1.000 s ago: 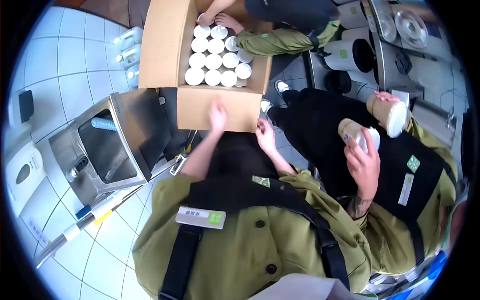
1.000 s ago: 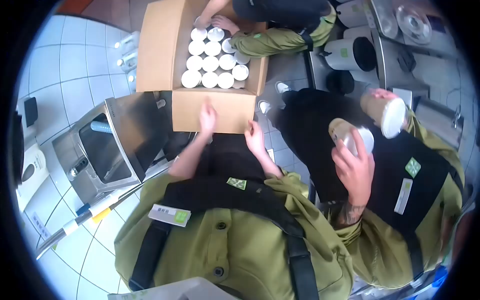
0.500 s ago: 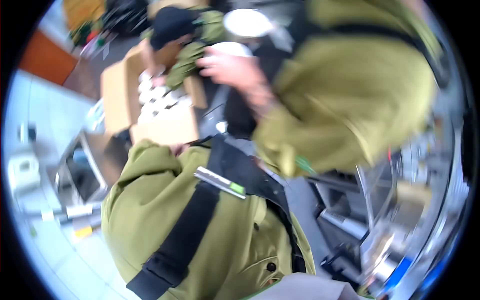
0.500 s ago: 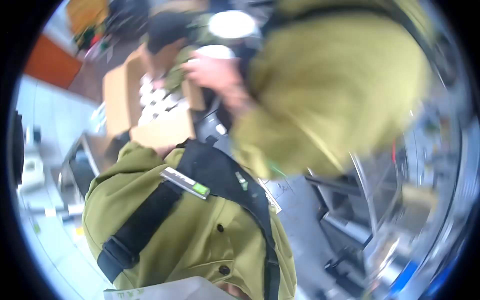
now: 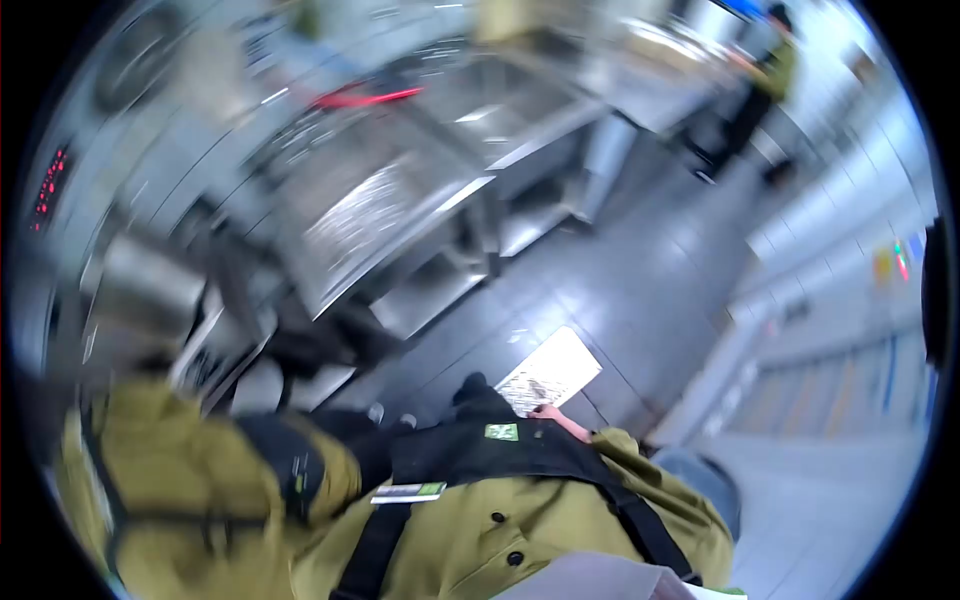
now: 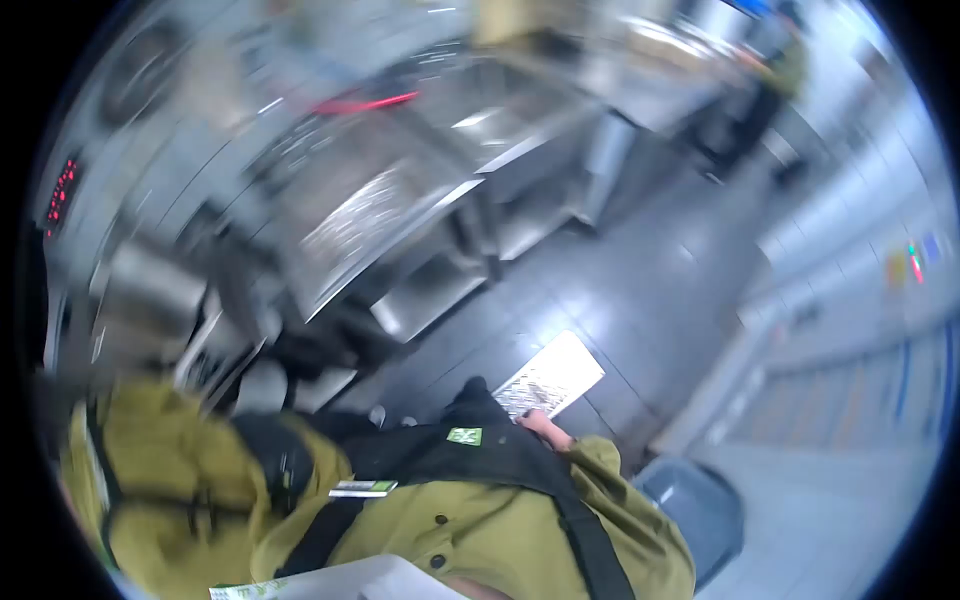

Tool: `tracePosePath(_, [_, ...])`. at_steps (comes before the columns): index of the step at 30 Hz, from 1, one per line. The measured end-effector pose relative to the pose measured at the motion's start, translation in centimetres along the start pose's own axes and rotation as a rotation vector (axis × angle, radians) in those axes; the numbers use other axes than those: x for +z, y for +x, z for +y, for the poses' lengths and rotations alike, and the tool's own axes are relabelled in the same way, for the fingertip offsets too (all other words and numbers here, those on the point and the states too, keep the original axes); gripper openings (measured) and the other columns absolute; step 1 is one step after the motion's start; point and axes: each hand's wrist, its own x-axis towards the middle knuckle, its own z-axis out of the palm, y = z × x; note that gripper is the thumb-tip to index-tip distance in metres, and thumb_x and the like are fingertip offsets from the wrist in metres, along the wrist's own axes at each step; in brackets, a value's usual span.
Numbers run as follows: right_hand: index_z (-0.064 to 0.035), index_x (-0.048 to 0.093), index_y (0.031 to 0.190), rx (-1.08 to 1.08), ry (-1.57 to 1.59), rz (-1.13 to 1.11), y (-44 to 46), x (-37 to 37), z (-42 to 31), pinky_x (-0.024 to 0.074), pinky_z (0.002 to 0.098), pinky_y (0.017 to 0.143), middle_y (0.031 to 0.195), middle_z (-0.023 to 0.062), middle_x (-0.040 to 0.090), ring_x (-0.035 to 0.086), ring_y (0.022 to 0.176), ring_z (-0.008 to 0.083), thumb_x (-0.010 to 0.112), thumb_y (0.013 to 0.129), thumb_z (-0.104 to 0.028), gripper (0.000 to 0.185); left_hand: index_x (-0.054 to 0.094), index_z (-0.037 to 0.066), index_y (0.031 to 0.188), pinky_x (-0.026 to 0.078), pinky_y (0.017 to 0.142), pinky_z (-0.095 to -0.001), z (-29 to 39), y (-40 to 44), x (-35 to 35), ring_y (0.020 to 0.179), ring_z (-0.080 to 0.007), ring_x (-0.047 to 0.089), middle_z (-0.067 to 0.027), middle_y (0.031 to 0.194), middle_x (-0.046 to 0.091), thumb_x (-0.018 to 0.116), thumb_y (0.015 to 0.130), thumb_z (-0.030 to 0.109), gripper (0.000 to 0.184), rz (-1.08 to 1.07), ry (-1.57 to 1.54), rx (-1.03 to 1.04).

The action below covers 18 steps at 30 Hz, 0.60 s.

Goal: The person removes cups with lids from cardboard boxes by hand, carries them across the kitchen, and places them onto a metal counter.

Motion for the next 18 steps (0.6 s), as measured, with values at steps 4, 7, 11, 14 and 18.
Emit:
tracePosePath(4, [0.0004, 0.065, 0.081, 0.236, -0.017, 0.084, -2.7, -9.0, -1.5, 0.0487, 0.0351, 0.069, 0.074, 0.0158, 0.065, 0.063, 0.072, 0.0259, 0.058, 0.077, -0.039, 0.040, 0.061, 0.003, 0.094, 0.046, 0.064, -0.0385, 6.8, 7.1, 2.5, 0.075, -0.0295, 0.057, -0.0167, 0.081, 0.059, 0.051, 0.077, 0.022, 0.028, -0.240, 0.141, -0.034])
tracePosePath(7, [0.0010, 0.064, 0.073, 0.243, -0.037, 0.130, 0.5, -16.4, 0.0, 0.0495, 0.0352, 0.064, 0.069, 0.0167, 0.063, 0.063, 0.064, 0.0254, 0.055, 0.080, -0.038, 0.041, 0.061, 0.002, 0.093, 0.047, 0.066, -0.0396, 14.0, 12.2, 4.7, 0.078, -0.0315, 0.058, -0.0184, 0.084, 0.060, 0.052, 0.075, 0.022, 0.029, -0.398, 0.289, -0.004])
tracePosePath(11, [0.0018, 0.065, 0.090, 0.294, 0.171, 0.342, 4.8, -26.2, -1.9, 0.0499, 0.0325, 0.061, 0.073, 0.0149, 0.064, 0.061, 0.063, 0.0182, 0.060, 0.079, -0.032, 0.036, 0.061, 0.001, 0.093, 0.048, 0.070, -0.0411, 28.5, 20.8, 5.7, 0.082, -0.0342, 0.059, -0.0205, 0.087, 0.061, 0.054, 0.073, 0.023, 0.030, -0.629, 0.573, 0.257])
tracePosePath(14, [0.0022, 0.059, 0.105, 0.185, 0.451, 0.429, 4.4, -35.2, -5.0, 0.0485, 0.0300, 0.057, 0.076, 0.0104, 0.063, 0.059, 0.060, 0.0160, 0.061, 0.081, -0.032, 0.042, 0.061, 0.001, 0.092, 0.049, 0.072, -0.0423, 44.6, 26.1, 8.1, 0.085, -0.0361, 0.060, -0.0221, 0.089, 0.062, 0.055, 0.072, 0.023, 0.030, -0.656, 0.817, 0.610])
tracePosePath(18, [0.0018, 0.058, 0.108, 0.141, 0.849, 0.701, 4.5, -43.3, -2.2, 0.0500, 0.0301, 0.064, 0.089, 0.0135, 0.065, 0.063, 0.068, 0.0178, 0.061, 0.080, -0.028, 0.041, 0.054, 0.000, 0.106, 0.047, 0.074, -0.0456, 68.5, 28.0, 15.3, 0.087, -0.0381, 0.059, -0.0210, 0.093, 0.061, 0.055, 0.077, 0.023, 0.037, -0.350, 0.711, 1.029])
